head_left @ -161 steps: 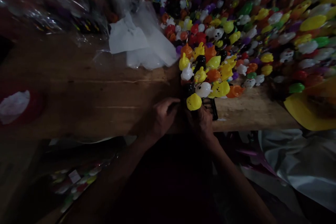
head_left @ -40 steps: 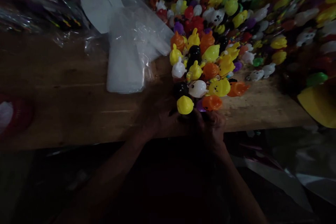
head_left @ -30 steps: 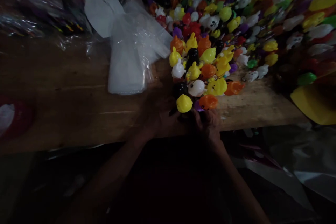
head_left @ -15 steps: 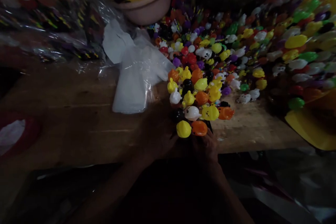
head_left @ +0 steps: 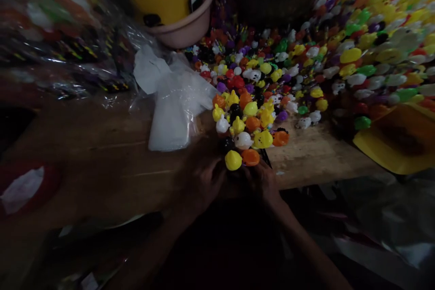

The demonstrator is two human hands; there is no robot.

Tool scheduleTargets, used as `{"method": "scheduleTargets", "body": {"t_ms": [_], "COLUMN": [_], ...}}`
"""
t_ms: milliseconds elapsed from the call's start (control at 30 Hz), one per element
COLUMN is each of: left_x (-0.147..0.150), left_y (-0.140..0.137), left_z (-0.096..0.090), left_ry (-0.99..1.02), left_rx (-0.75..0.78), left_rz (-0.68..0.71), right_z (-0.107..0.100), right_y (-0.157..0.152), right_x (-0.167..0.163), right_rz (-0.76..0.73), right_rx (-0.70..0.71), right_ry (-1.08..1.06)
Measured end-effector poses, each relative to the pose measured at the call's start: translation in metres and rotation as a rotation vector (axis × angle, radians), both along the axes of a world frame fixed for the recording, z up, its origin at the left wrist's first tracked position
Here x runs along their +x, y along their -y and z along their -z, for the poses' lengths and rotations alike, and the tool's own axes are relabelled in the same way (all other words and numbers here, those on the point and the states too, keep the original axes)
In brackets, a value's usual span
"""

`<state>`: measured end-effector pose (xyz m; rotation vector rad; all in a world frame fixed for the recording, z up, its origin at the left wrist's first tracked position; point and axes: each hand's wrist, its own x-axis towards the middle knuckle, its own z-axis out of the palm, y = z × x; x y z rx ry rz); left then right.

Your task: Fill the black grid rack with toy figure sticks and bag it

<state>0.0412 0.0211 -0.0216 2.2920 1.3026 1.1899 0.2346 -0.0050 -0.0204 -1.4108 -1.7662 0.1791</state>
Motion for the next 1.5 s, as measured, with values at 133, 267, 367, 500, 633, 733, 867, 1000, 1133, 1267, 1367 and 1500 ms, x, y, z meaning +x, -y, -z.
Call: {"method": "scheduleTargets", "body": {"t_ms": [133, 267, 367, 500, 633, 733, 867, 1000, 1133, 1267, 1367, 1500], "left_x": [-0.014, 0.001, 0.028, 0.057, 0.067, 0.070, 0.071, 0.069, 0.072, 0.070, 0.062, 0.055], "left_y": [0.011, -0.006, -0.026, -0.046, -0.058, -0.059, -0.056, -0.054, -0.053, -0.053, -0.059, -0.079], "left_z": [-0.051, -0.107, -0.126, -0.124, -0.117, -0.116, -0.116, -0.114, -0.111, -0.114, -0.126, -0.144], "left_ry": [0.060, 0.034, -0.109, -0.243, -0.327, -0.411, -0.436, -0.434, -0.404, -0.313, -0.240, -0.201], "left_rx": [0.027, 0.152, 0.160, 0.132, 0.088, 0.110, 0.159, 0.189, 0.184, 0.129, 0.096, 0.154], "left_rz": [-0.069, -0.008, 0.117, 0.224, 0.257, 0.239, 0.179, 0.175, 0.190, 0.233, 0.275, 0.170], "right_z": [-0.017, -0.037, -0.046, -0.052, -0.052, -0.049, -0.046, -0.041, -0.031, -0.023, -0.024, -0.037], "right_y": [0.016, 0.012, -0.003, -0.021, -0.030, -0.033, -0.027, -0.019, -0.019, -0.015, -0.016, -0.056], "right_x": [0.031, 0.061, 0.062, 0.047, 0.041, 0.041, 0.044, 0.048, 0.046, 0.052, 0.075, 0.117], "right_rz": [0.123, 0.300, 0.275, 0.171, 0.108, 0.114, 0.111, 0.182, 0.173, 0.178, 0.222, 0.266], "right_rx": [0.027, 0.100, 0.108, 0.107, 0.168, 0.208, 0.201, 0.186, 0.192, 0.169, 0.157, 0.143], "right_ry": [-0.051, -0.089, -0.137, -0.201, -0.198, -0.189, -0.163, -0.166, -0.167, -0.168, -0.116, 0.104]}}
